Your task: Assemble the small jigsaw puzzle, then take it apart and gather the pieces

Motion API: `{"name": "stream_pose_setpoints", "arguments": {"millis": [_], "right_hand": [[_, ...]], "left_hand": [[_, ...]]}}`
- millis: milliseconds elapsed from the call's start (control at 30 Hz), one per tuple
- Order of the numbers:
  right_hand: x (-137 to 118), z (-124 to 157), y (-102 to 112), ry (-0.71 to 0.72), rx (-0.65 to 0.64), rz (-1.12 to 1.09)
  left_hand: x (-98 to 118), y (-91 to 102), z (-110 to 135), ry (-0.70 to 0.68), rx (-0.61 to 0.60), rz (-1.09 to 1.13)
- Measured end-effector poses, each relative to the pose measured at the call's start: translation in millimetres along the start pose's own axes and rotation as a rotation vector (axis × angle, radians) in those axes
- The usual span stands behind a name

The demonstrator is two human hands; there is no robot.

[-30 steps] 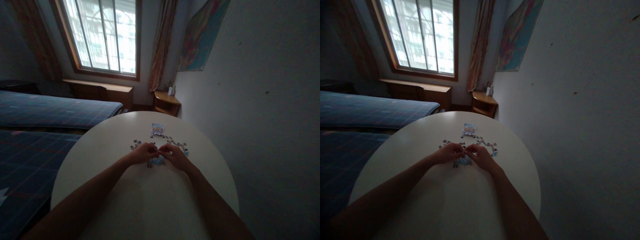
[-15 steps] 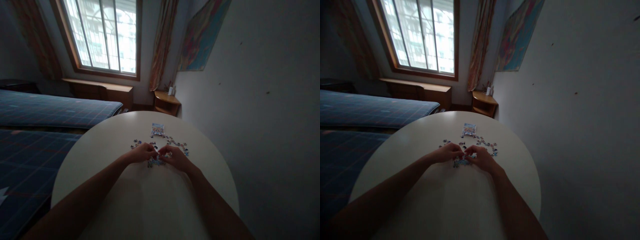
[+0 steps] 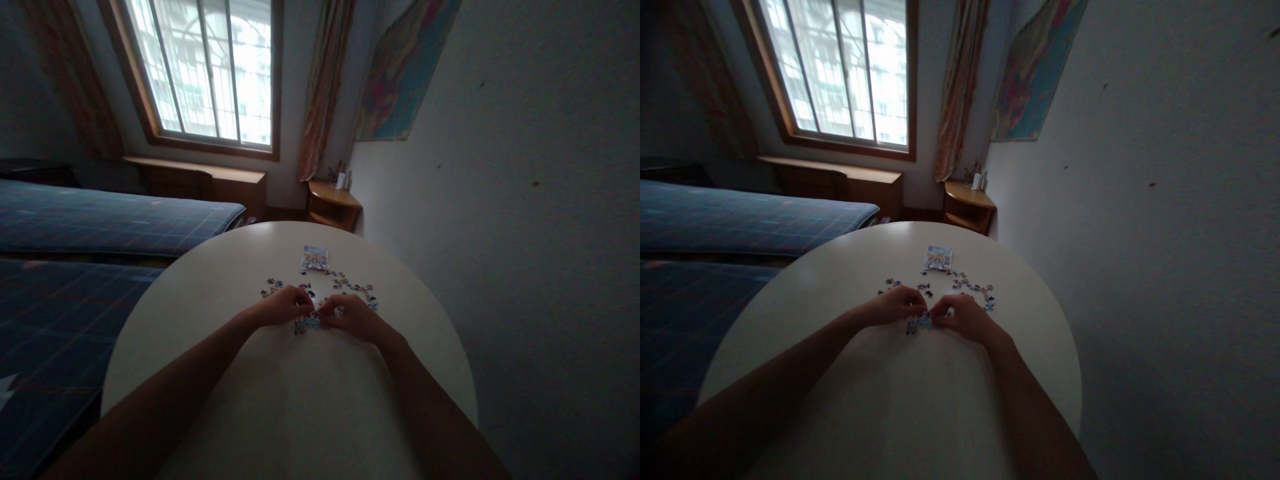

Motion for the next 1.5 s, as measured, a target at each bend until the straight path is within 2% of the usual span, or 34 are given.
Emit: {"name": "stream_pose_setpoints", "arguments": {"millis": [167, 267, 367, 633, 967, 1500], "right_hand": [[-1, 1, -6, -0.013, -0.105, -0.024], [-7, 1, -9, 0.015, -0.170, -0.002], [-13, 0, -9, 0.040, -0.191, 0.060], [-12, 2, -8, 0.059, -0.190, 0.094], [-18, 2, -6, 0.047, -0.201, 0.129], [-8, 2, -6, 0.057, -0.173, 0.123]], "left_hand": [[5, 6.7, 5, -0.028, 0.045, -0.200], [11, 12.4, 11, -0.114, 0.116, -0.335], [15, 10.0, 15, -0.207, 0.085, -0.407], [16, -1.2, 16, -0.293, 0.009, -0.458], [10, -9.3, 13, -0.273, 0.011, -0.470], [12, -12.9, 13, -0.320, 0.001, -0.511]]}}
Point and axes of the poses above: each hand's wrist, its own z-axis away from the middle knuckle, its own y-axis out of the back of the hand, x = y × z, the point moved 6 cm from there along -z, towards the middle knuckle, and after that the axes turned 10 degrees about -x, right-handed, at the moved point
